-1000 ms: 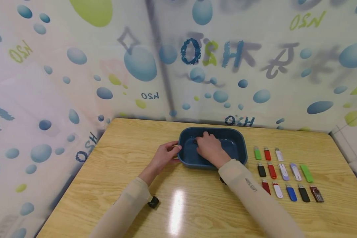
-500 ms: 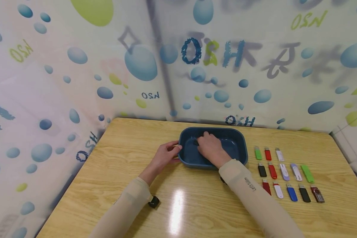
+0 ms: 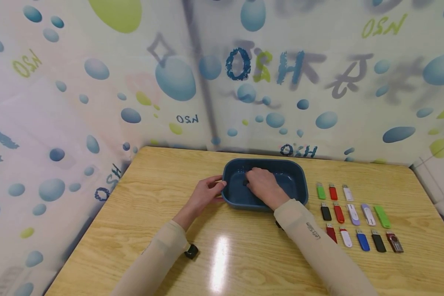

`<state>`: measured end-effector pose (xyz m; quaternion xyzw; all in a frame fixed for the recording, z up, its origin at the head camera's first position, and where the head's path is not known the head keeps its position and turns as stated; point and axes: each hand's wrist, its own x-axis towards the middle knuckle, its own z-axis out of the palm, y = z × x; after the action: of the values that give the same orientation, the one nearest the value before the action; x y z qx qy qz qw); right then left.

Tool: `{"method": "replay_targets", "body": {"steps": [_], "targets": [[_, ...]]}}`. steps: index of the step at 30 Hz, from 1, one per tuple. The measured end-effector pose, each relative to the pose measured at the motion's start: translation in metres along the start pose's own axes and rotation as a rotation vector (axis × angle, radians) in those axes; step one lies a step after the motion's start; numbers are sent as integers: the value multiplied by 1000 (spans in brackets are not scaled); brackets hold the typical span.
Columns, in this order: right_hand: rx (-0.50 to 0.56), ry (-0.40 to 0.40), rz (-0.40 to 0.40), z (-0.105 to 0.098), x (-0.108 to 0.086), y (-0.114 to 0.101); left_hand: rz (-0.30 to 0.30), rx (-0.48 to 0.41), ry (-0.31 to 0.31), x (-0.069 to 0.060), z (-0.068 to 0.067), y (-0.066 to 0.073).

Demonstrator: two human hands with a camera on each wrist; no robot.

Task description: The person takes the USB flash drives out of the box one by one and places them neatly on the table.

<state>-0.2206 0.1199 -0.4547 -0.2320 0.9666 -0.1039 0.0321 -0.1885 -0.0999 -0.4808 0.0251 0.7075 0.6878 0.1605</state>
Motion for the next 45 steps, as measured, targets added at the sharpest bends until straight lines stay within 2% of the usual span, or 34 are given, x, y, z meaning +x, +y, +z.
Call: {"method": "replay_targets", "body": {"steps": [8,18,26,35,39,45], "targets": [[17,3,-15,-2,-3,4,-5,8,4,0,0,0],[111,10,17,-14,-16,15,-8,-7,11,0,0,0],[164,87,29,-29,-36,20,-15,-9,12,0,0,0],[155,184,16,-43,-56,31,-8,-3,7,0,1,-1],[170,196,50,-51,-63,35,-5,-4,5,0,1,-1],[193,166,124,-64,-74,44,-8,-1,7,-1,0,0]]}}
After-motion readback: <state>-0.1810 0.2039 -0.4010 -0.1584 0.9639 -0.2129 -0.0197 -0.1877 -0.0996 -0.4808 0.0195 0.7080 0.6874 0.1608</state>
